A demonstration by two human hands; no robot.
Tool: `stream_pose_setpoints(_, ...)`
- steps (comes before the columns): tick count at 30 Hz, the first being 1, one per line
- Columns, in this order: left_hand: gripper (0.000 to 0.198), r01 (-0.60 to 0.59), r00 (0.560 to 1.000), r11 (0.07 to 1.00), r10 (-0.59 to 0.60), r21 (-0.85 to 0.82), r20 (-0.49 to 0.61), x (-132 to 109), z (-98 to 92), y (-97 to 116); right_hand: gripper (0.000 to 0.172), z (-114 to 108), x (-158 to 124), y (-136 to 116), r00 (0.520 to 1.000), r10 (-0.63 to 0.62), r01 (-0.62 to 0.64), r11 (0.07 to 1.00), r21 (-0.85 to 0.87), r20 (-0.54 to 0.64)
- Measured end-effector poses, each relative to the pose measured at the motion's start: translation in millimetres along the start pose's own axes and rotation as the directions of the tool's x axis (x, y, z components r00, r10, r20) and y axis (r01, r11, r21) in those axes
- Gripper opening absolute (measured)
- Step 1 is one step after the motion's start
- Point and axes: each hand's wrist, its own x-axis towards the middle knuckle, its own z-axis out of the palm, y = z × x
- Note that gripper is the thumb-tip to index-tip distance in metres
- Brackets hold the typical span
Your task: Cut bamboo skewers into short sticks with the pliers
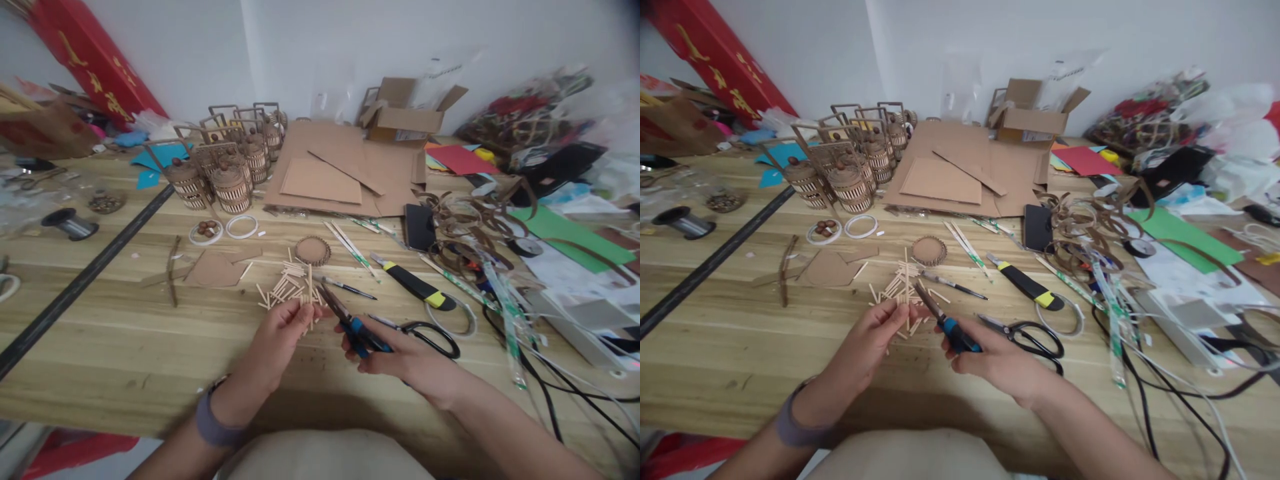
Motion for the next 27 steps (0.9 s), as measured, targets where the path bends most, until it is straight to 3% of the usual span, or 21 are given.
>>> stream_pose_setpoints(4, 0.042, 0.028, 0.988, 0.996, -0.041, 0.09, 0.148, -3.1, -2.8, 6.5, 0.034, -8.9, -6.5, -5.3, 1.0, 0.015, -0.011, 0.985, -0.175, 0.021)
stream_pose_setpoints(14, 0.041, 0.034, 0.928, 0.997, -0.058, 0.072, 0.368, -3.7, 2.0, 8.3, 0.054, -3.9, -4.3, -18.7, 0.99, 0.131, -0.121, 0.979, -0.162, 0.056)
stream_pose_setpoints(18, 0.041, 0.059, 0.918, 0.997, -0.071, 0.044, 0.391, -2.3, 1.9, 8.4, 0.06, 0.4, -3.6, -23.1, 0.988, 0.151, -0.142, 0.976, -0.164, 0.042)
stream_pose_setpoints(27, 0.045, 0.095, 0.912, 0.993, -0.115, 0.069, 0.394, 1.1, -2.2, 5.2, 0.055, 1.1, -3.1, -26.3, 0.989, 0.141, -0.126, 0.968, -0.216, 0.051)
